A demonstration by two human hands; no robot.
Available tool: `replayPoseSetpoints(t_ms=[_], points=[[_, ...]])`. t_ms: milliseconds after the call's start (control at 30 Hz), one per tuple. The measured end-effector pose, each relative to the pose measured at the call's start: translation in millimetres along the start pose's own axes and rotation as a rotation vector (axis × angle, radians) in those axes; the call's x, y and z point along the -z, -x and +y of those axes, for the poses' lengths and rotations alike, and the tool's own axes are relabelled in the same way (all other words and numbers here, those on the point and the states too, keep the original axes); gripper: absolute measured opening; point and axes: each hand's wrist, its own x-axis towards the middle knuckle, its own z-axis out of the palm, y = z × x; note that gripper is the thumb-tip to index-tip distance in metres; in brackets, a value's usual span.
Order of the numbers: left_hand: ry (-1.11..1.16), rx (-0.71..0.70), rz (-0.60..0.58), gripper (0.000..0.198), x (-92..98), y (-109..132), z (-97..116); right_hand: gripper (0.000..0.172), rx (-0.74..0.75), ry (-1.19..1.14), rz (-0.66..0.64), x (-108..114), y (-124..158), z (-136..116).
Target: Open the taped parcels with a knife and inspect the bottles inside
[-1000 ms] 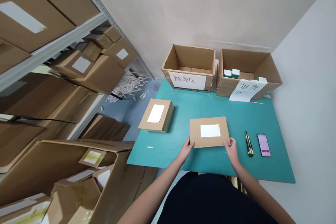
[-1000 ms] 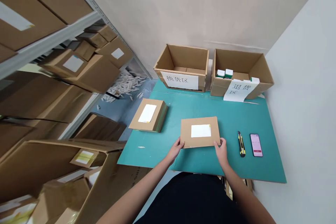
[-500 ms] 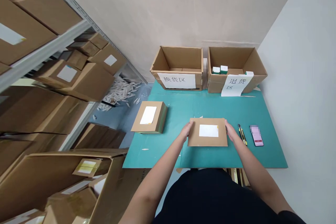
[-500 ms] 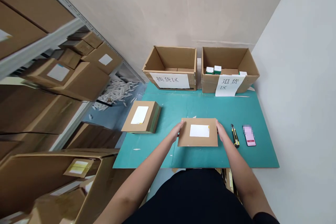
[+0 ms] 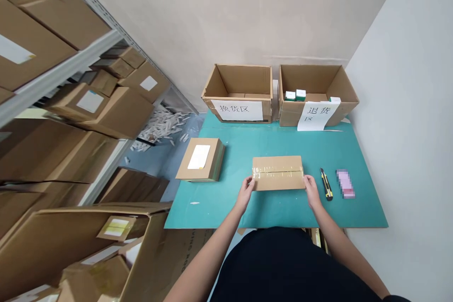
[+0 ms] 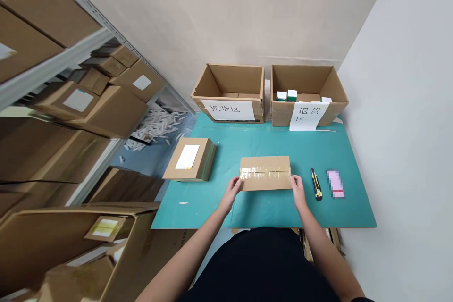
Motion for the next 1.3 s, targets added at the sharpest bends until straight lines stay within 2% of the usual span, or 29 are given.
replayPoseSetpoints(t_ms=[133,200,267,367,533,700,833,900,1033,1100,1167,1300], points=[[0.024,0.092,0.052,0.066,2.8,-11.6,10.1,0.064,-0.018,-0.013,-0.024,1.0,-18.0,-4.4],[0.027,0.104,0.03,0.067,-1.6,-23.3,20.0,0.067,-0.031,-0.041,-0.061,-5.8,-32.5,-14.5],[0.039,0.074,-0.033,0.068,-8.3,-34.4,28.4,0.068,-0.055,-0.097,-0.094,-15.2,-44.1,-25.2],[0.066,-0.045,-0.097,0.07,-15.9,-42.6,33.0,0.068,-0.096,-0.179,-0.084,-23.4,-49.0,-35.7],[0.069,-0.163,-0.174,0.077,-9.7,-28.5,16.0,0.064,-0.046,-0.223,-0.067,-4.0,-24.4,-29.0],[0.002,-0.131,-0.205,0.084,5.7,7.6,-9.9,0.06,-0.073,-0.23,-0.055,19.4,17.1,-10.4],[-0.003,-0.035,-0.276,0.094,19.9,37.0,-12.8,0.062,-0.183,-0.319,-0.118,25.9,40.8,-8.0],[0.031,0.043,-0.28,0.086,25.7,45.0,-6.4,0.063,-0.243,-0.354,-0.183,28.1,45.3,-11.9],[0.019,0.318,-0.263,0.074,23.4,41.1,11.5,0.058,-0.383,-0.34,-0.334,30.4,41.7,-21.0],[-0.054,0.387,-0.295,0.072,15.1,33.2,16.0,0.057,-0.422,-0.301,-0.369,29.3,37.0,-23.3],[-0.089,0.296,-0.305,0.074,5.6,25.3,14.9,0.062,-0.377,-0.277,-0.365,27.0,32.0,-23.5],[-0.06,0.021,-0.268,0.084,-4.5,13.6,2.9,0.072,-0.165,-0.259,-0.321,22.1,19.3,-18.8]])
